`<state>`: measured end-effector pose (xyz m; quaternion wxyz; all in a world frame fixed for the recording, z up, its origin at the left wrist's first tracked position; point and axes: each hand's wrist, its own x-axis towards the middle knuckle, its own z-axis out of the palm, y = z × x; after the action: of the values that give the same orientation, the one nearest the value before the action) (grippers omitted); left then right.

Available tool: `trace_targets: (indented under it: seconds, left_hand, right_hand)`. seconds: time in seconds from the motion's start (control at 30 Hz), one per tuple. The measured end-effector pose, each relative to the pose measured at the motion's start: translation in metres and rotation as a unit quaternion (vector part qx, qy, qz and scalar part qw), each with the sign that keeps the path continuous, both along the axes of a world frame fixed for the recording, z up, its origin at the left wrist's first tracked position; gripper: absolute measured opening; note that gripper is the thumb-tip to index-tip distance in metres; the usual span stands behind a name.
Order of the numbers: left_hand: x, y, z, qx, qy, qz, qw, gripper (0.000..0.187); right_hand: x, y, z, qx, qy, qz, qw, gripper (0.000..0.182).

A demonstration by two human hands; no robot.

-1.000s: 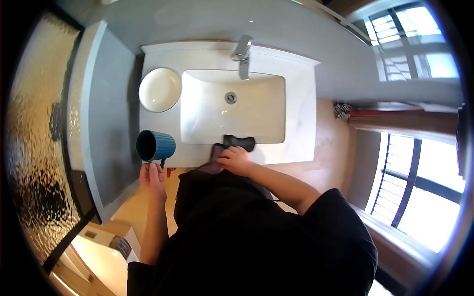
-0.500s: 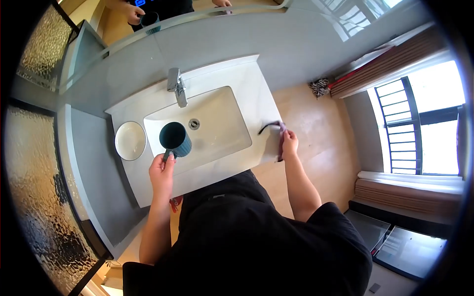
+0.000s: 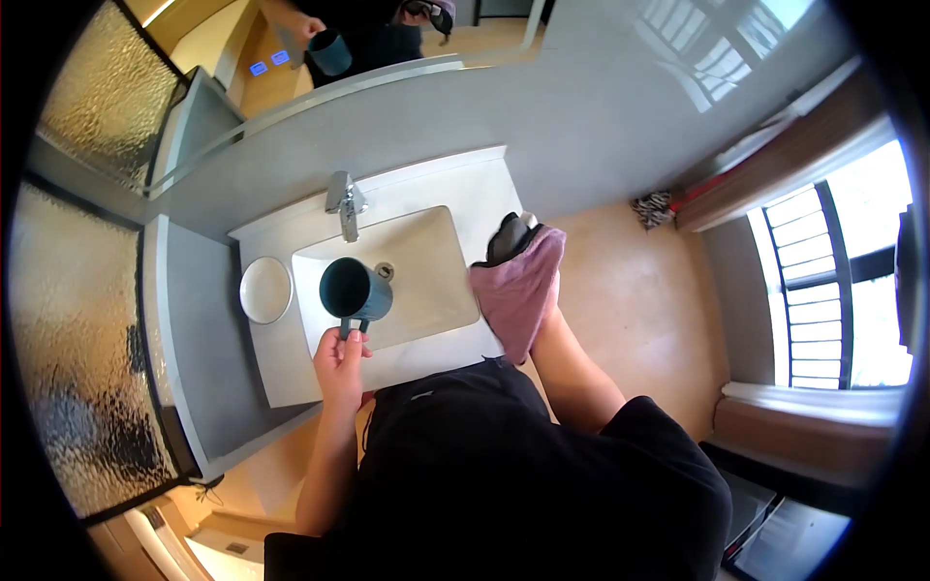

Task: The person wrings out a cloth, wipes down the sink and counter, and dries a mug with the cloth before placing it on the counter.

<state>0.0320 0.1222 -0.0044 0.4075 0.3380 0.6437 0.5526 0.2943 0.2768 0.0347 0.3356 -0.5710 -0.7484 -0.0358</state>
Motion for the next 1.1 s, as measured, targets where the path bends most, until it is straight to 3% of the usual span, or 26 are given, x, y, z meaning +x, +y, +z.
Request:
trace_targets:
  seconds: [0.1, 0.2, 0.27, 0.3, 0.33, 0.37, 0.4, 0.43, 0.5, 0.53, 0.6, 0.63, 0.7, 0.73, 0.77, 0.83, 0.87, 0.9, 0.93, 1.03, 1.1]
  left_hand:
    - [0.010, -0.005, 0.001, 0.014, 0.018, 0.038, 0.999, 0.013]
    - [0.017, -0.017, 0.009, -0.036, 0.181, 0.021, 0.983, 0.013]
    - [0.020, -0.019, 0.020, -0.004, 0.236, 0.025, 0.971, 0.012]
    - [0.021, -0.022, 0.025, 0.026, 0.285, 0.011, 0.958, 0.012]
    - [0.020, -0.023, 0.026, 0.052, 0.333, 0.017, 0.941, 0.011]
    - [0.018, -0.026, 0.026, 0.047, 0.336, 0.019, 0.940, 0.011]
    - [0.015, -0.026, 0.027, 0.051, 0.343, 0.023, 0.938, 0.011]
    - [0.011, -0.026, 0.028, 0.058, 0.351, 0.024, 0.934, 0.010]
    - [-0.001, -0.024, 0.026, 0.076, 0.341, 0.021, 0.937, 0.010]
    - [-0.006, -0.027, 0.027, 0.088, 0.324, 0.018, 0.942, 0.009]
    - [-0.020, -0.028, 0.032, 0.112, 0.339, -0.002, 0.934, 0.009]
    - [-0.027, -0.027, 0.034, 0.136, 0.353, -0.013, 0.925, 0.009]
    - [-0.041, -0.030, 0.041, 0.155, 0.347, -0.015, 0.925, 0.009]
    - [-0.049, -0.029, 0.042, 0.170, 0.345, -0.016, 0.923, 0.008]
    - [-0.056, -0.032, 0.042, 0.175, 0.341, -0.014, 0.924, 0.008]
    - [-0.071, -0.033, 0.040, 0.176, 0.286, -0.025, 0.942, 0.007]
    - [-0.079, -0.035, 0.039, 0.185, 0.281, -0.023, 0.941, 0.007]
    - [-0.086, -0.039, 0.038, 0.132, 0.164, -0.021, 0.977, 0.010]
    - [-0.094, -0.040, 0.036, 0.076, 0.045, -0.022, 0.996, 0.016]
    - [-0.119, -0.035, 0.031, 0.054, -0.051, -0.029, 0.997, 0.026]
    - [-0.129, -0.035, 0.028, 0.059, -0.053, -0.045, 0.996, 0.029]
  right_hand:
    - [-0.018, 0.006, 0.042, -0.042, -0.039, 0.119, 0.991, 0.033]
    - [-0.021, 0.002, 0.038, -0.018, 0.060, 0.197, 0.978, 0.038]
    - [-0.021, 0.002, 0.027, -0.004, 0.111, 0.248, 0.962, 0.040]
    - [-0.021, -0.003, 0.019, -0.221, 0.445, 0.301, 0.814, 0.039]
    - [-0.021, -0.009, 0.009, -0.400, 0.697, 0.292, 0.519, 0.044]
    - [-0.021, -0.012, -0.002, -0.504, 0.823, 0.227, 0.132, 0.053]
    - [-0.028, -0.003, -0.020, -0.541, 0.785, 0.295, 0.064, 0.073]
    - [-0.028, -0.009, -0.035, -0.550, 0.766, 0.308, 0.126, 0.077]
    - [-0.030, -0.013, -0.043, -0.568, 0.688, 0.447, 0.064, 0.077]
    - [-0.028, -0.030, -0.047, -0.508, 0.672, 0.498, 0.204, 0.068]
    - [-0.012, -0.028, -0.139, -0.553, 0.537, 0.390, 0.503, 0.064]
    - [-0.003, -0.028, -0.185, -0.581, 0.439, 0.326, 0.603, 0.062]
    - [-0.005, -0.049, -0.096, -0.508, 0.364, 0.148, 0.766, 0.041]
    - [-0.009, -0.053, -0.092, -0.457, 0.393, 0.153, 0.783, 0.040]
    - [-0.014, -0.050, -0.083, -0.428, 0.297, 0.157, 0.839, 0.049]
    - [-0.022, -0.059, -0.062, -0.310, 0.217, 0.178, 0.908, 0.045]
    - [-0.035, -0.064, -0.046, -0.320, 0.185, 0.131, 0.920, 0.040]
    - [-0.045, -0.068, -0.041, -0.244, 0.113, 0.124, 0.955, 0.036]
    - [-0.055, -0.071, -0.032, -0.227, 0.061, 0.119, 0.965, 0.036]
    - [-0.072, -0.074, -0.015, -0.178, -0.005, 0.122, 0.976, 0.031]
    - [-0.085, -0.082, 0.010, -0.357, 0.114, 0.137, 0.917, 0.030]
